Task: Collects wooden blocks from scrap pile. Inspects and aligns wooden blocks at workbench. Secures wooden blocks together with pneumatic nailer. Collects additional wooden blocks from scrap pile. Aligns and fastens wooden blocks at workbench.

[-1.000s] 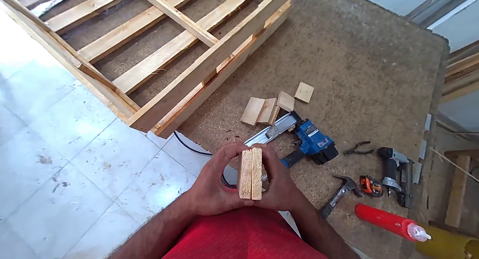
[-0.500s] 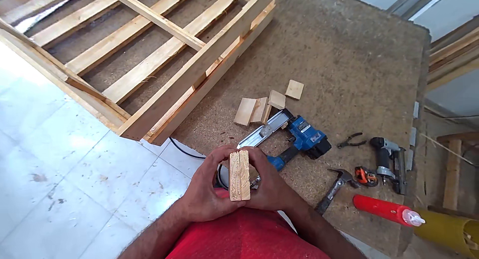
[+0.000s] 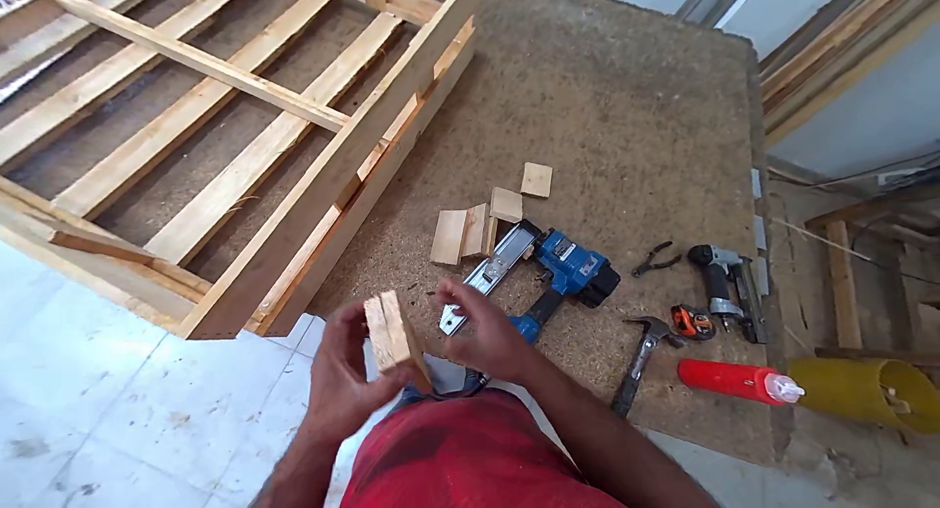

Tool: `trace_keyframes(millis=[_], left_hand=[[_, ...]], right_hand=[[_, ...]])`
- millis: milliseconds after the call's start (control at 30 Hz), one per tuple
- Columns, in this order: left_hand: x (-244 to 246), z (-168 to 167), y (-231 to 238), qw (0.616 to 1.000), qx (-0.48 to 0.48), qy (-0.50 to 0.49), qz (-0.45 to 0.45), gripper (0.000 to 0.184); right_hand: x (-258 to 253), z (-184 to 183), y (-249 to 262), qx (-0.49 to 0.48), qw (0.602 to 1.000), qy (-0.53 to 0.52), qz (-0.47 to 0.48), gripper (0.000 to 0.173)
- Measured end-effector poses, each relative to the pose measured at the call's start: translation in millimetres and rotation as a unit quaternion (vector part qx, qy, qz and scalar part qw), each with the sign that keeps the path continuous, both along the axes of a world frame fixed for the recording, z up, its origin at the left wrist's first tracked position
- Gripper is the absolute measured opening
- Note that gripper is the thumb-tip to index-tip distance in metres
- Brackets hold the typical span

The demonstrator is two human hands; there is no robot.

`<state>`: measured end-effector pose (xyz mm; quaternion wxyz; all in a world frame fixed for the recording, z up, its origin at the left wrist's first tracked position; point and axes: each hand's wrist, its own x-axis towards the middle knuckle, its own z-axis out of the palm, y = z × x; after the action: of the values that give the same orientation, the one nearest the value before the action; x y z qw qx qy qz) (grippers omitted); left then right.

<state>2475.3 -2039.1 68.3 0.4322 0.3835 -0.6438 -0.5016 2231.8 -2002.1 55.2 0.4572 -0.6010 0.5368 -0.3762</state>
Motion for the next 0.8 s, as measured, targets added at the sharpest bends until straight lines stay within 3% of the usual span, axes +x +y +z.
trace_keyframes(millis=[67, 167, 267, 367, 567, 667, 733, 800], left_hand=[[4.3, -16.4, -27.7, 0.996, 0.035, -0.073, 0.044, 0.101], [0.5, -40.5, -74.2, 0.960, 0.102, -0.248, 0.076, 0.097], [-12.4, -65.1, -115.0, 0.913, 0.146, -0.375, 0.069, 0.093], [-31.7, -81.3, -138.0, 0.885, 0.156, -0.435, 0.049, 0.087], [-59.1, -112.5, -159.9, 0.827, 0.174, -0.533, 0.046, 0.099], [-48.8, -103.9, -168.9, 0.893, 0.226, -0.386, 0.035, 0.085], [-35.7, -98.6, -167.8, 0.946, 0.266, -0.184, -0.004, 0.073], [-28.1, -89.5, -155.2, 0.964, 0.266, 0.008, -0.022, 0.082]], right_hand=[[-16.8, -28.0, -32.8, 0.049, 0.985, 0.073, -0.146, 0.068], [-46.3, -60.3, -84.5, 0.149, 0.929, 0.190, -0.280, 0.059], [-59.3, -76.1, -120.2, 0.250, 0.886, 0.245, -0.304, 0.059], [-61.6, -81.8, -139.3, 0.309, 0.864, 0.259, -0.302, 0.056], [-58.2, -78.0, -136.9, 0.292, 0.863, 0.261, -0.318, 0.047], [-53.8, -59.9, -105.1, 0.234, 0.888, 0.206, -0.339, 0.050], [-47.8, -52.2, -77.5, 0.171, 0.914, 0.127, -0.345, 0.048], [-31.4, -40.5, -52.4, 0.122, 0.932, 0.075, -0.333, 0.047]])
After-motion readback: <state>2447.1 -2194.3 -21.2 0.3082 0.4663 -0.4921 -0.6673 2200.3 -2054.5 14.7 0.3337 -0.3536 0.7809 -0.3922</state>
